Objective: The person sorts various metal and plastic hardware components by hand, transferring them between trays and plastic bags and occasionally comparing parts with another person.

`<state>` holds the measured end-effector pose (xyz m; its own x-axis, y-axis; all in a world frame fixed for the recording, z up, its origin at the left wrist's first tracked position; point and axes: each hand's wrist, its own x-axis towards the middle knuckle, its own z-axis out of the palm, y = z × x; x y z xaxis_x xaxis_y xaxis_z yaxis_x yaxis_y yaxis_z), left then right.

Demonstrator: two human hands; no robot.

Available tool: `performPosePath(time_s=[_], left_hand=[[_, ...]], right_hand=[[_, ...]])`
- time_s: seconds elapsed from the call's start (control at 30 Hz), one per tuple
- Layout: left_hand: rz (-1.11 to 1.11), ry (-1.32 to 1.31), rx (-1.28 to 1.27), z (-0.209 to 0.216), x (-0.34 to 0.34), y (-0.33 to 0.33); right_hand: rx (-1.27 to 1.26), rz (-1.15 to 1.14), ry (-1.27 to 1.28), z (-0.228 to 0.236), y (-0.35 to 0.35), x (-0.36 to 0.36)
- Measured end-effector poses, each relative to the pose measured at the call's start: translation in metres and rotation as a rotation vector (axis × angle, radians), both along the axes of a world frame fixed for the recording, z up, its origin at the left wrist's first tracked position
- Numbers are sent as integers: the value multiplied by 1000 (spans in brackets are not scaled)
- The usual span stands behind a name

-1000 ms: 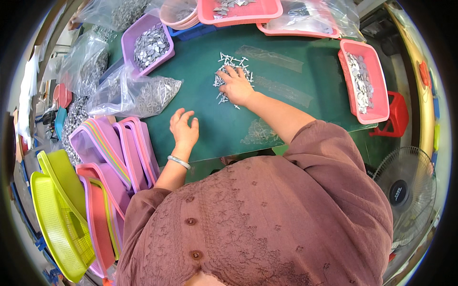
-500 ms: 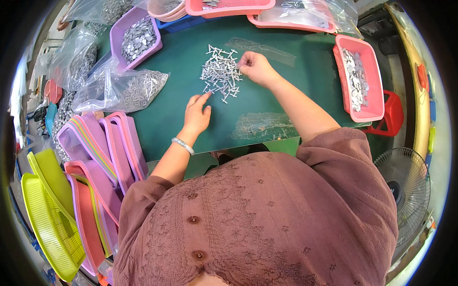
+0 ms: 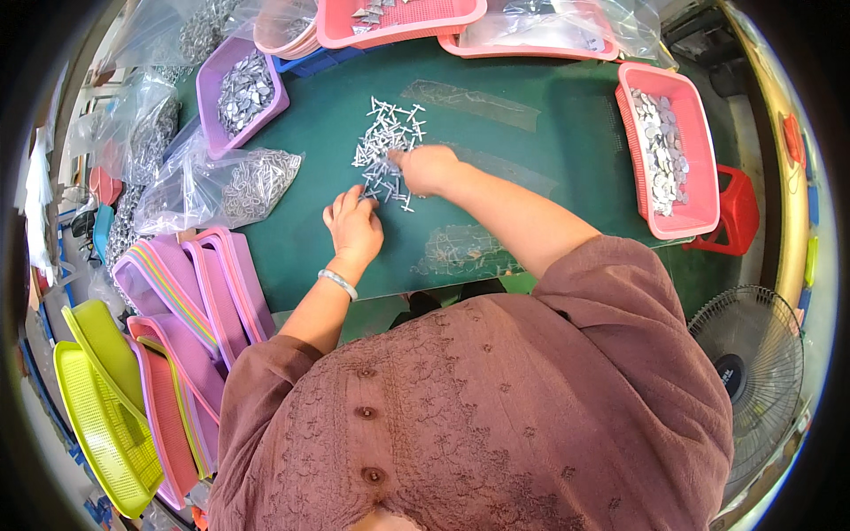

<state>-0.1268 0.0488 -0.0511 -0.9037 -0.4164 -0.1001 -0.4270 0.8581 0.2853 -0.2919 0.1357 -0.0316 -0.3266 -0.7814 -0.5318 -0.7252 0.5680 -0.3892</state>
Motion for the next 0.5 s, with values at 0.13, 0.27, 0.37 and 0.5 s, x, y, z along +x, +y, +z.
performPosePath(time_s=[0.13, 0.27, 0.37, 0.5], left_hand=[[21, 175, 111, -4, -14, -10], [-28, -217, 22, 1, -29, -6], [44, -182, -4, -1, -19, -2], [221, 126, 202, -1, 18, -3]], right_hand=[[-62, 87, -96, 1, 14, -2], [-156, -159, -5, -5, 7, -23], [-101, -14, -19, -7, 7, -21], [-267, -65, -81, 3, 5, -9]])
